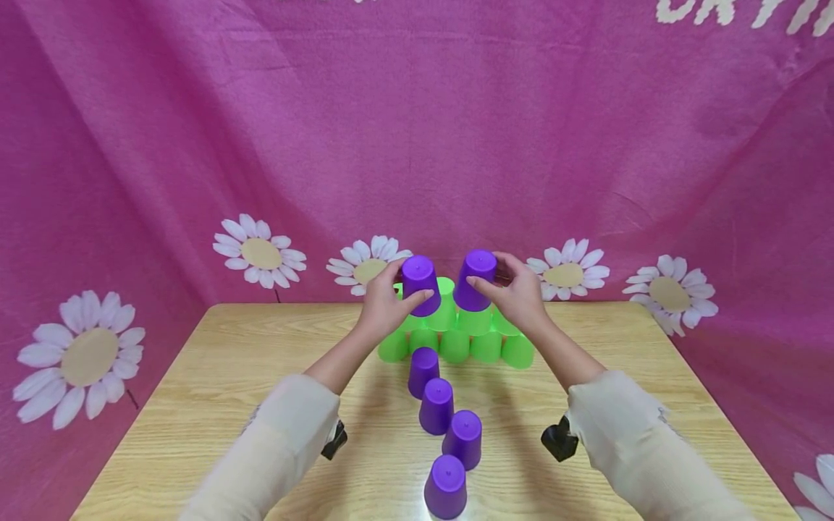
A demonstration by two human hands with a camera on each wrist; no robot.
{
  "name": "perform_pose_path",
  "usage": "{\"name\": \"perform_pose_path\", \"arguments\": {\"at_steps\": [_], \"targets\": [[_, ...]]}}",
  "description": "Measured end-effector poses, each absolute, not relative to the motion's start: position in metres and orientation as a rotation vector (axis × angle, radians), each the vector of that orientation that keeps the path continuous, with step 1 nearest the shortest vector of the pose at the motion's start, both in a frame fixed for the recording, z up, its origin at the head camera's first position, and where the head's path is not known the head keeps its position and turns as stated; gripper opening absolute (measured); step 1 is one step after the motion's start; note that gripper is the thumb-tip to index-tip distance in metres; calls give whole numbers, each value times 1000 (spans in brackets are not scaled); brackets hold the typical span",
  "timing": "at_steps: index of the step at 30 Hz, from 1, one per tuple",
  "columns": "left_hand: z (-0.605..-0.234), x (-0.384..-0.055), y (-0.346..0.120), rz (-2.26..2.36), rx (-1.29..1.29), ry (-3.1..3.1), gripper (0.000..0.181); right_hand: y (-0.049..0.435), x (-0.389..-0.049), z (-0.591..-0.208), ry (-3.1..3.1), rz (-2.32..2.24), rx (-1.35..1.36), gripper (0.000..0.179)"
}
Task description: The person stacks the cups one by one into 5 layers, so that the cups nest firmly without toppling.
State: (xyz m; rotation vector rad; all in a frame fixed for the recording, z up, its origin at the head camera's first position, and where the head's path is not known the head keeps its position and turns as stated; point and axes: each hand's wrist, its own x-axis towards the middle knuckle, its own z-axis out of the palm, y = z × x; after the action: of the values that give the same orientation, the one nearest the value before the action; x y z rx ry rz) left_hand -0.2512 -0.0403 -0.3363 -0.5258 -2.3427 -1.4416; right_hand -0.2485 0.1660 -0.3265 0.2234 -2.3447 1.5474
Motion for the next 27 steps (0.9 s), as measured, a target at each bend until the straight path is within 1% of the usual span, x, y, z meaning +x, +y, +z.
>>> {"name": "perform_pose_path", "arguments": {"at_steps": [27], "targets": [[-332, -275, -25, -1500, -376, -2406, 54, 164, -283, -331, -2343, 1563, 74, 54]]}}
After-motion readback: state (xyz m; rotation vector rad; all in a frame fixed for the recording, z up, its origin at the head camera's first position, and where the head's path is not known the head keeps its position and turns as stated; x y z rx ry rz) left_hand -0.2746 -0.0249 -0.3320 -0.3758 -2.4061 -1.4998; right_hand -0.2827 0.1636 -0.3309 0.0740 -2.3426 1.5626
